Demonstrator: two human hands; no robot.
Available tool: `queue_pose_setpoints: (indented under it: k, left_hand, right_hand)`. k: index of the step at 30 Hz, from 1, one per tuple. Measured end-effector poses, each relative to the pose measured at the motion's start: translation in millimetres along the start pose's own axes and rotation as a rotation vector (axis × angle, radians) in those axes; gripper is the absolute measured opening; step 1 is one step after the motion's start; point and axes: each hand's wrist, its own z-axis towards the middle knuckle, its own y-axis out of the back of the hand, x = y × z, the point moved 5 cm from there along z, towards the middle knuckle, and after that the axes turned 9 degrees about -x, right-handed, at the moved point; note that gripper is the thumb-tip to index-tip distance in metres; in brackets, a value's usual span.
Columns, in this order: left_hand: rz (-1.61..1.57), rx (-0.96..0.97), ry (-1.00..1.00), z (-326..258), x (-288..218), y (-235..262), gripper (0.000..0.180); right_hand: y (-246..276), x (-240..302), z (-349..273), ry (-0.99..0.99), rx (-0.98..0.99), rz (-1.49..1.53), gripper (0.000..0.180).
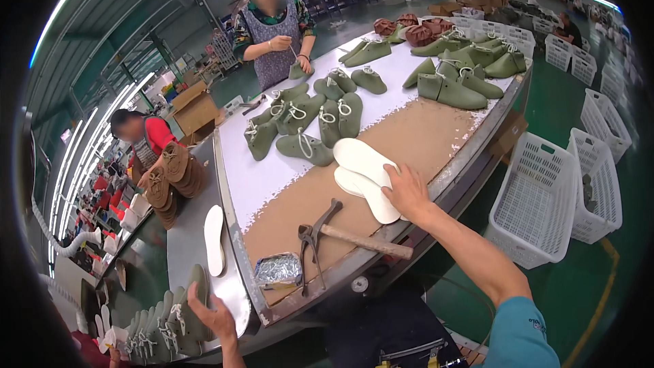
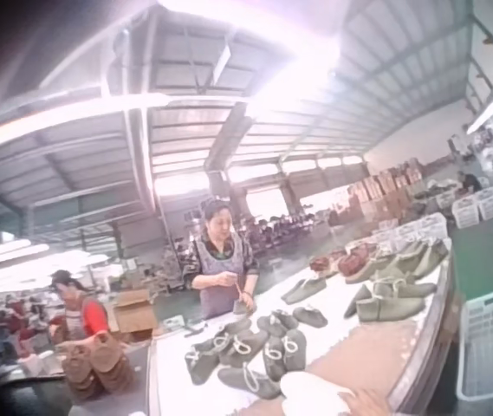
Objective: The person uses a handheld staple gun to attach white insoles to green shoe uppers. They repeatedly pick up an insole, staple it to a shoe upper, and place the finished shoe on a nearby table. Other workers are visible in the background performing similar tasks.
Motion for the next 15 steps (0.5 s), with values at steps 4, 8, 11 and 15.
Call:
queue_pose_setpoints:
  k: [4,8,11,15]
  left_hand:
    - [-0.295,0.207,0.026,14.2,-74.0,-85.6,0.050]
    - [-0.391,0.489,-0.013,35.5,-172.0,-201.5,0.069]
    - [-0.498,0.518,-0.087,44.1,-215.5,-301.7,0.087]
    - [-0.402,0.419,-0.190,64.1,-246.9,-423.6,0.097]
  right_hand:
    - [-10.2,-36.3,3.4,-0.110,-0.326,0.281,0.043]
    - [-18.3,-94.4,0.3,-0.624,-0.436,0.580,0.033]
    - [-17.1,-85.4,-3.7,-0.695,-0.384,0.703,0.031]
    - [-23.1,-80.1,-0.2,-0.547,-0.465,0.853,0.040]
